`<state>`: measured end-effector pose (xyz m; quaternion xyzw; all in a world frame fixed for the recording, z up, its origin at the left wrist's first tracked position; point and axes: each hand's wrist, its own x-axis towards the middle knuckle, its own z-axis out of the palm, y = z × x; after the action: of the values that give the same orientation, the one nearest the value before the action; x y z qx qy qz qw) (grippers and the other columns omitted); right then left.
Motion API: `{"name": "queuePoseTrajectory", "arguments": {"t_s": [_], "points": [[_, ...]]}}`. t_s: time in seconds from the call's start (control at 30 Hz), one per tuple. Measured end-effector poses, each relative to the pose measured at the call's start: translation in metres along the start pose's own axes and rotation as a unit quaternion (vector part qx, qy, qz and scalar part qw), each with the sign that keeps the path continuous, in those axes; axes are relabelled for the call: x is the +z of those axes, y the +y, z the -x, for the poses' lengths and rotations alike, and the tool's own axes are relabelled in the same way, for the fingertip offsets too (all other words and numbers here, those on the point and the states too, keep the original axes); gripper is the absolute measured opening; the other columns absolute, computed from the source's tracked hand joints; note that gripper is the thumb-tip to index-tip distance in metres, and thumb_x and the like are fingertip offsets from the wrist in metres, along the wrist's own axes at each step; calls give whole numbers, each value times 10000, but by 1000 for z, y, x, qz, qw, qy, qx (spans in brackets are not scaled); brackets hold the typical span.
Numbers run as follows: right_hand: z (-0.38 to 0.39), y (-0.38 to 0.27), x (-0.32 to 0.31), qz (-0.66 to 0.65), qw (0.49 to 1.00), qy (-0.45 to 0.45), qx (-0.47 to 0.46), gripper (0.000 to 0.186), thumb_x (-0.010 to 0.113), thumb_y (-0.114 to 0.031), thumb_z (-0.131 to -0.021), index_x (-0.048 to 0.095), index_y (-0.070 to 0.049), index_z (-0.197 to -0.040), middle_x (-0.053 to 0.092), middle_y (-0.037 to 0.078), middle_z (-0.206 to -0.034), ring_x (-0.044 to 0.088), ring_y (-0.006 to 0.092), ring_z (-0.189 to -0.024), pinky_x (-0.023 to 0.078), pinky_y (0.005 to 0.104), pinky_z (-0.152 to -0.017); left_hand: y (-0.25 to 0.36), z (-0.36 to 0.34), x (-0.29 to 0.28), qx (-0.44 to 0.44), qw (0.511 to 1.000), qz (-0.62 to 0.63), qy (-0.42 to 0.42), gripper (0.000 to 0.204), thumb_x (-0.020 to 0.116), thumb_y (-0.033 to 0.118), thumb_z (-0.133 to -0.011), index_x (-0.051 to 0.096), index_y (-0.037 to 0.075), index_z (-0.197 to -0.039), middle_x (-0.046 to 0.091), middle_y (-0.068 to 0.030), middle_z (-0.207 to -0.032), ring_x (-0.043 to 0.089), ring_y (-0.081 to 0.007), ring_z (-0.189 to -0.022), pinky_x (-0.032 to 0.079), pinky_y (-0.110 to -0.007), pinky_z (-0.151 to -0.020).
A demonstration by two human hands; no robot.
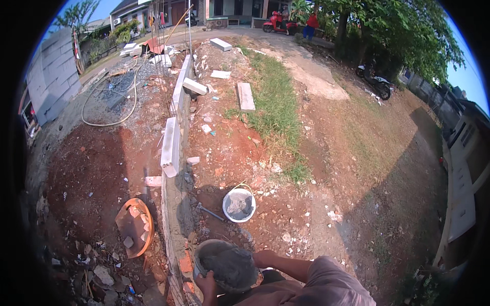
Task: The person scoops mortar from a bucket with a trowel and applies it to a low brick wall. They place bricks and stones into the mortar, align them along a guide string, and tap them into position. The person repeats this process, adding more mortar and units to extend the wall.
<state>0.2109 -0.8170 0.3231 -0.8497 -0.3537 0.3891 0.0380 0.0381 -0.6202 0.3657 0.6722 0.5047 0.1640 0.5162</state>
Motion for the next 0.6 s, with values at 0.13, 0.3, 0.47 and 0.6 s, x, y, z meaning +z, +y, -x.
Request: {"name": "queuePoseTrajectory", "arguments": {"t_s": [0.13,0.3,0.47,0.6], "points": [[-15,-63,-19,52,996,45,-57,257,546,-307,-800,658,-122,-939,688,159,-916,661,364,-864,528,486,-732,33,6,-46,63,998,16,-11,276,673,136,-735,604,-99,-862,649,-230,-797,619,-335,-738,468,-415,-724],[-37,-121,-14,121,974,13,-189,246,554,-251,-775,662,-62,-890,687,171,-884,670,350,-834,538,467,-714,47,-16,-69,80,993,78,29,221,667,119,-743,608,-68,-846,657,-170,-770,617,-260,-708,468,-394,-695],[-31,-100,-124,220,950,5,-220,331,543,-327,-829,620,-25,-939,673,207,-860,657,387,-824,520,489,-724,53,-10,-86,30,992,61,110,230,665,155,-751,605,-60,-810,607,-144,-659,556,-207,-598,451,-370,-605],[-70,-88,-151,228,938,-3,-261,360,540,-340,-863,587,3,-962,663,236,-864,650,400,-827,512,495,-731,61,-1,-65,-34,982,5,185,269,668,193,-752,596,-64,-787,572,-163,-589,523,-204,-529,442,-369,-555]]}}
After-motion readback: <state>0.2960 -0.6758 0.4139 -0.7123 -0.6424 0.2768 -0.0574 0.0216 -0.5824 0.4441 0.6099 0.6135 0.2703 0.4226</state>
